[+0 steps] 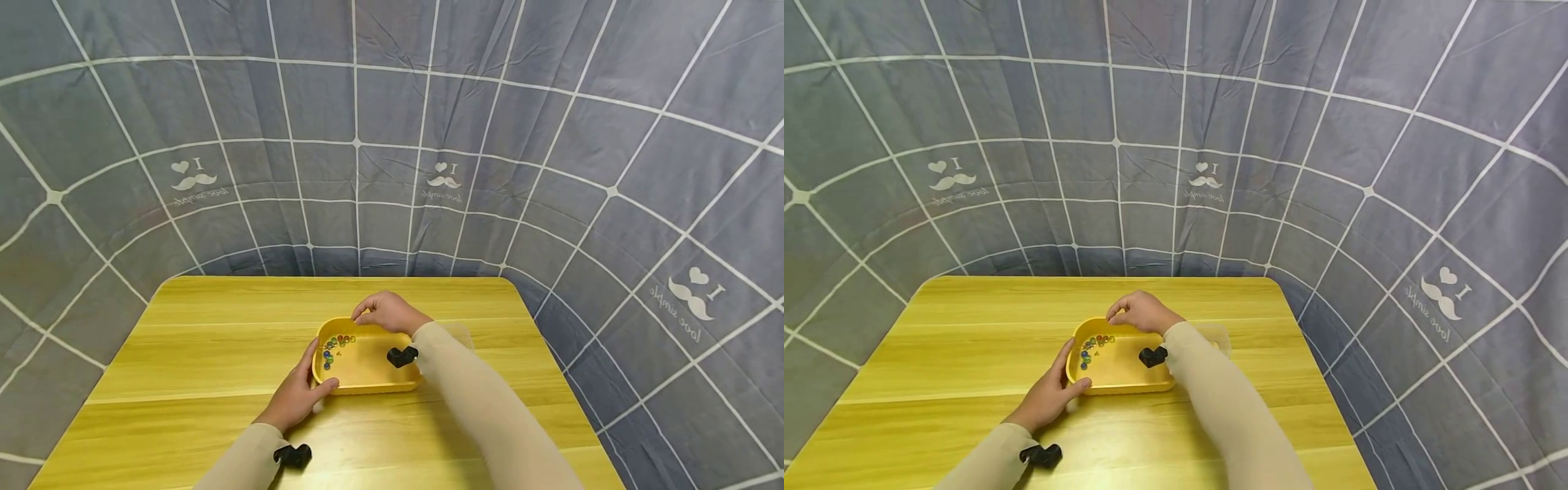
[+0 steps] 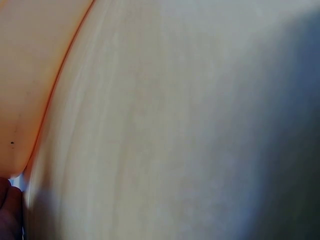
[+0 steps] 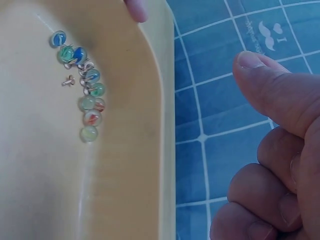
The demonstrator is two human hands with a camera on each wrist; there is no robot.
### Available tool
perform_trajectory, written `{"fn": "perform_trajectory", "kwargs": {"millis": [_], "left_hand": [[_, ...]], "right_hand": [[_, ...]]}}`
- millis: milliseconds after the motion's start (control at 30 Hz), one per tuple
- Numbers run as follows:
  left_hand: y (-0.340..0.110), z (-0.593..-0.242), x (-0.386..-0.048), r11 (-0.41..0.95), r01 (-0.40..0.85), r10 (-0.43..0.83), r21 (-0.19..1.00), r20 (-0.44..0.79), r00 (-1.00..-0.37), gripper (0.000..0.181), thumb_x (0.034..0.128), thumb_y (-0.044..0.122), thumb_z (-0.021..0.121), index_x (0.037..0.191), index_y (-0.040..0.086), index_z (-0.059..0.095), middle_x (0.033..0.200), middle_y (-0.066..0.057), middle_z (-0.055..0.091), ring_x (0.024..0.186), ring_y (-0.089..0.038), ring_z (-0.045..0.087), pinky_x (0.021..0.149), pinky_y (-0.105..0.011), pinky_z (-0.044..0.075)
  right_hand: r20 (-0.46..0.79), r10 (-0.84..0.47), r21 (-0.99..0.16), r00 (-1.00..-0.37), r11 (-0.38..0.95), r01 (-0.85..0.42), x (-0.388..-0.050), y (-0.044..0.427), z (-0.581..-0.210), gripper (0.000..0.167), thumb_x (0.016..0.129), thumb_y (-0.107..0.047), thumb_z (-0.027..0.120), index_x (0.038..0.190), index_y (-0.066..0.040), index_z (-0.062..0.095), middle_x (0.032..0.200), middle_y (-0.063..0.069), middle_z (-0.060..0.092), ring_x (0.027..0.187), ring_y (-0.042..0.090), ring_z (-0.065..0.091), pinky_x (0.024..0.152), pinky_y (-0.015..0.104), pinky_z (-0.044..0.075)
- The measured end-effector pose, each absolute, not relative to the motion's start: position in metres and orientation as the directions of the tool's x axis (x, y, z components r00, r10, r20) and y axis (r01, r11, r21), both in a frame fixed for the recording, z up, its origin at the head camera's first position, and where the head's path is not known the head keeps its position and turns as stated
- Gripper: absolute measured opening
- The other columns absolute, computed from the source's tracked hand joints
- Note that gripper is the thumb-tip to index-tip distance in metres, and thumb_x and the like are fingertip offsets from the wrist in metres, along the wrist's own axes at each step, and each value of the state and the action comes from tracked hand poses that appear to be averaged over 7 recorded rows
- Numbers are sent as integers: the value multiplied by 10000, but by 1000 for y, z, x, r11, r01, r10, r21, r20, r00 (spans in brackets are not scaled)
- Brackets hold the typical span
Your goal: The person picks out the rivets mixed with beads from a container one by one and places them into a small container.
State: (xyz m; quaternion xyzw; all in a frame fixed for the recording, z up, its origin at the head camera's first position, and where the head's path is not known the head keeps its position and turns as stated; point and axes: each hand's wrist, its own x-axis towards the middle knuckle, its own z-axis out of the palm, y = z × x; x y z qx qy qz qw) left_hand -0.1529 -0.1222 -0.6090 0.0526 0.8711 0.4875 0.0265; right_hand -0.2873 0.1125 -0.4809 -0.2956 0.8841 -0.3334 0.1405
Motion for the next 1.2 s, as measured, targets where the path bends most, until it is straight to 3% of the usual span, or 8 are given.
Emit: {"fn": "perform_trajectory", "kwargs": {"millis": [167, 400, 900, 1100, 1200], "left_hand": [[-122, -607, -152, 516, 72, 120, 854, 11, -993, 991, 987, 502, 719, 1713, 310, 72, 1679, -226, 367, 1529, -413, 408, 1210, -621, 358], [-123, -608, -153, 503, 65, 124, 862, 2, -992, 998, 983, 498, 725, 1709, 336, 59, 1695, -211, 342, 1550, -399, 378, 1233, -612, 331], [-121, -611, -156, 506, 74, 113, 859, 19, -993, 1006, 972, 502, 738, 1708, 345, 69, 1680, -205, 375, 1538, -389, 402, 1226, -592, 349], [-118, -612, -159, 498, 74, 112, 864, 21, -994, 1014, 969, 491, 746, 1709, 338, 69, 1674, -204, 386, 1536, -385, 409, 1226, -585, 350], [-116, -613, -160, 501, 76, 111, 862, 23, -994, 1017, 971, 489, 744, 1710, 333, 63, 1679, -210, 374, 1541, -389, 397, 1230, -588, 344]], "right_hand": [[-41, -614, -671, -788, 602, -434, -289, 118, -478, 213, 995, -268, 751, 1122, -116, 831, 1153, -29, 796, 964, 108, 674, 852, 309, 549], [-12, -608, -669, -794, 594, -445, -291, 126, -473, 112, 990, -272, 757, 1048, -225, 840, 1146, -40, 794, 996, 111, 684, 883, 330, 557], [-10, -592, -660, -806, 609, -440, -292, 146, -461, 130, 1005, -263, 737, 1066, -203, 835, 1182, -8, 788, 976, 111, 675, 862, 314, 553], [-6, -593, -677, -805, 595, -433, -295, 159, -458, 137, 1005, -256, 738, 1078, -186, 830, 1170, 16, 782, 749, 115, 542, 714, 293, 467], [3, -580, -688, -815, 590, -422, -297, 169, -457, 140, 1005, -257, 736, 1085, -187, 827, 1131, 9, 771, 737, 111, 517, 693, 280, 453]]}}
